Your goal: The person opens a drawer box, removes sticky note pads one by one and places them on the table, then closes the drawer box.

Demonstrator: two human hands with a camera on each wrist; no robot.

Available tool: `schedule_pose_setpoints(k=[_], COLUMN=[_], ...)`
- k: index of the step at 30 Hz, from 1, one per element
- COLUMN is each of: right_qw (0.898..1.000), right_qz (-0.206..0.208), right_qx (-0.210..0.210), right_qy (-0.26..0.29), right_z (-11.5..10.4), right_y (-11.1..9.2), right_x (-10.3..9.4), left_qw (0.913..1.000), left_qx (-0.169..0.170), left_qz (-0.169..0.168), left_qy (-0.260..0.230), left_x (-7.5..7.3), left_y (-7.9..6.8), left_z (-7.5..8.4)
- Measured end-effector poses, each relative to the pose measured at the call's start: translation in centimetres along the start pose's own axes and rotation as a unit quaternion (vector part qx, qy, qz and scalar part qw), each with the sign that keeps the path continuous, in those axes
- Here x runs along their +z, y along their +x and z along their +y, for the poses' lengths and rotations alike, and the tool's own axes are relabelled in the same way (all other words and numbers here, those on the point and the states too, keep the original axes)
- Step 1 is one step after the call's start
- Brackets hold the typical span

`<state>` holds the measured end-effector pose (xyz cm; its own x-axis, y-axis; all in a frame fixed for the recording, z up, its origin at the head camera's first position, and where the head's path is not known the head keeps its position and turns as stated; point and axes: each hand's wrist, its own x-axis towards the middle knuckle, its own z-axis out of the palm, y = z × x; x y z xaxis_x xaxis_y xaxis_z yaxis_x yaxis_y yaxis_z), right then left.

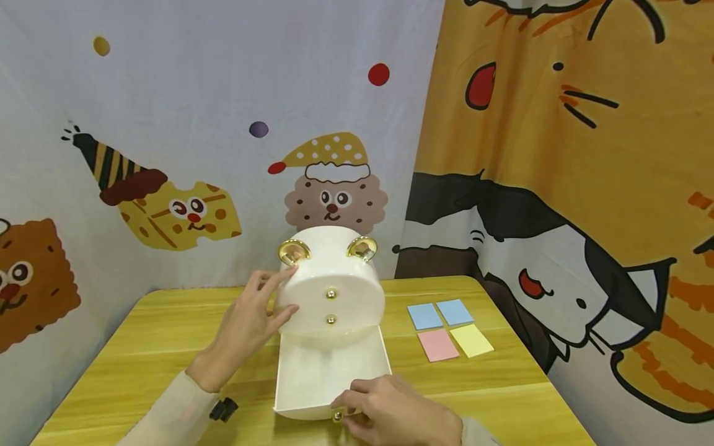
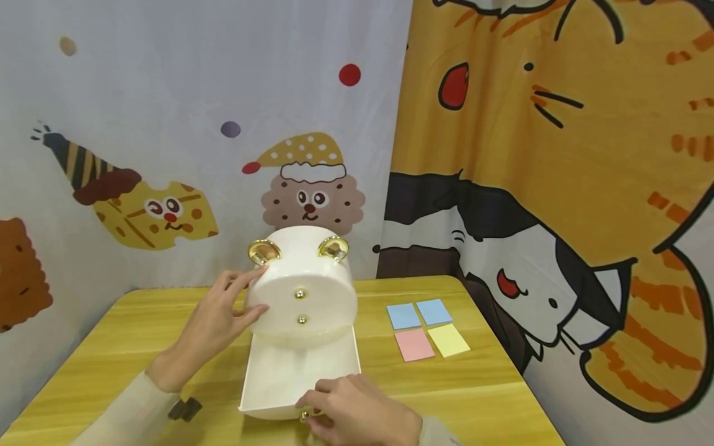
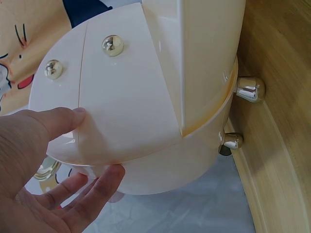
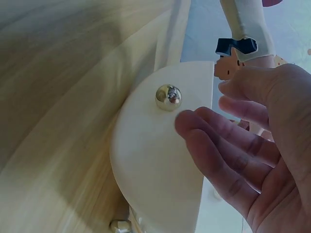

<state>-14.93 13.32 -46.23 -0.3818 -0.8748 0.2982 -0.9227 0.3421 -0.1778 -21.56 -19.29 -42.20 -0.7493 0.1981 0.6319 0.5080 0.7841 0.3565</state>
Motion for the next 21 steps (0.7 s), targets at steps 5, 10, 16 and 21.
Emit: schedule_pose_setpoints(k=[5,10,16,21], right_qw=[1.0,0.998,0.998,0.997], right_qz=[-0.014,-0.04,-0.049,-0.057], right_qx=[-0.013,-0.022,-0.033,-0.038], right_qy=[-0.023,-0.036,-0.027,-0.022], right_z=[-0.2,-0.2,-0.2,-0.2], right_y=[-0.1,-0.1,-0.1,0.0], right_x=[0.3,0.8,1.5,1.9], left_qw=[1.0,1.0,0.9999,0.9999], left_qx=[-0.004,-0.004,-0.004,-0.007], left_qz=[-0.002,-0.003,-0.005,-0.007], left_qy=[0.004,0.008,0.01,0.008], left_x=[0.0,0.0,0.0,0.0], left_y=[0.0,0.0,0.0,0.0], left_z=[0.0,0.0,0.0,0.1])
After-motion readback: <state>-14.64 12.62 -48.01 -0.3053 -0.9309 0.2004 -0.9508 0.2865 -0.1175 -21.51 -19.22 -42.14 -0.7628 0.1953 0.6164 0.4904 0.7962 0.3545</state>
